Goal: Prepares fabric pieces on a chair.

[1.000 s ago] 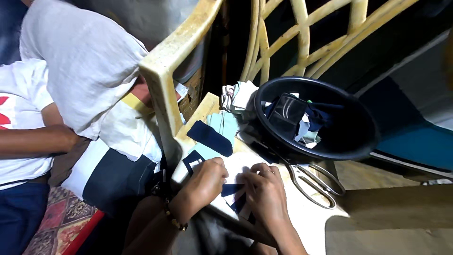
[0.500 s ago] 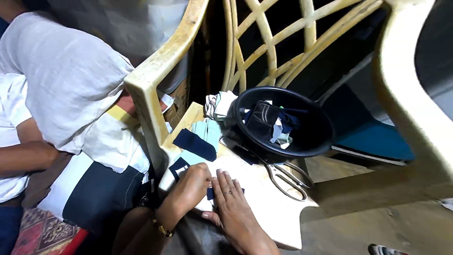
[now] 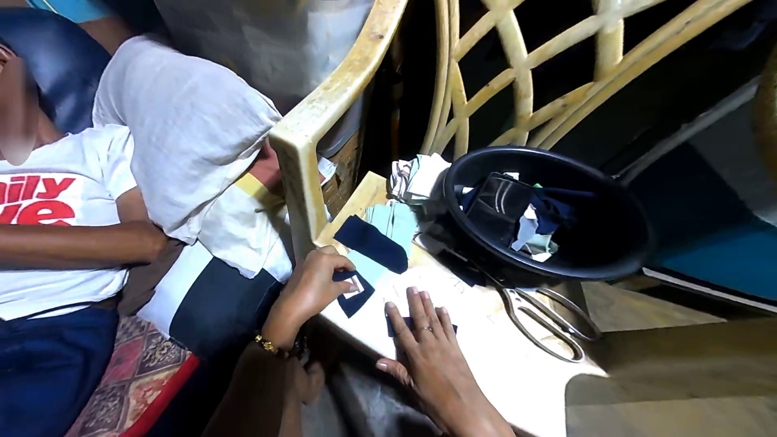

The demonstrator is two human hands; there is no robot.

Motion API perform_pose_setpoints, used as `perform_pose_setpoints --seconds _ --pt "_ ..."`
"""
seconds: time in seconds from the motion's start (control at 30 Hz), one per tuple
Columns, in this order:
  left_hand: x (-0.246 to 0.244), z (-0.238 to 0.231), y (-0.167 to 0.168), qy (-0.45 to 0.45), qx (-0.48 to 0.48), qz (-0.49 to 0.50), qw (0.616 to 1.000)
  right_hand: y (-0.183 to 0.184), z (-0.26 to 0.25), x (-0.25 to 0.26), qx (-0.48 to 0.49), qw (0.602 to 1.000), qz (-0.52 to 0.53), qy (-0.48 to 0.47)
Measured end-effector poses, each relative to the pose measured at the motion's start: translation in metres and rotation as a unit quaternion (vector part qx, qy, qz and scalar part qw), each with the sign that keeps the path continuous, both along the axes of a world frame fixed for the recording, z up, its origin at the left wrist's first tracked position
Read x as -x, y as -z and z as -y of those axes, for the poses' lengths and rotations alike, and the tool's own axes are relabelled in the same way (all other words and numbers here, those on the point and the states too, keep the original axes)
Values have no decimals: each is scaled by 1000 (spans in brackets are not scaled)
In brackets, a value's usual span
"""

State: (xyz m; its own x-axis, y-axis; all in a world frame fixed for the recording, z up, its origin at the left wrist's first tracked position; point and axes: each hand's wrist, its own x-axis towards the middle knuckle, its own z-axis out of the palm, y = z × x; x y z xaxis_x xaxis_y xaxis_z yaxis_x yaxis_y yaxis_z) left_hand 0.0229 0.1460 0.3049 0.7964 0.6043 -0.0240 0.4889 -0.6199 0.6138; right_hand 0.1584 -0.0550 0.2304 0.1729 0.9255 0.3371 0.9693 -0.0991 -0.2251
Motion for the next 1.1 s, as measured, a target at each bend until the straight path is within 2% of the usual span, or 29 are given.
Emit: perform_pose_setpoints --seconds 0.17,0.33,0.47,0.53,0.6,0.7,0.83,0.9,0.97,1.03,1.1 --pt "-7 2 0 25 1 -23 999 -3 0 -1 20 1000 -2 -1" --pt "-16 2 4 -83 53 121 988 -4 1 0 22 1000 -6 0" --pt "-29 2 8 -129 96 160 974 -2 1 0 15 1000 -2 -2" --pt "-27 0 8 -134 60 131 980 -1 1 0 15 1000 0 2" --pt "-20 -1 0 -151 33 55 987 -1 1 0 13 1000 1 2" --pt "-10 0 -11 -152 49 -65 985 0 1 0 6 1000 -2 0" --pt "-7 -2 -10 -129 73 -80 986 0 1 0 8 1000 4 2" --pt "-4 -5 -9 -128 90 -37 987 0 1 -1 11 1000 1 0" --pt "2 -5 -8 -114 142 75 980 -3 2 -2 20 1000 -18 -4" --pt "4 -1 -6 -61 239 210 946 -7 2 -4 -11 999 -52 -14" --pt "3 4 -4 9 326 284 902 -12 -1 -3 -103 988 -109 -35"
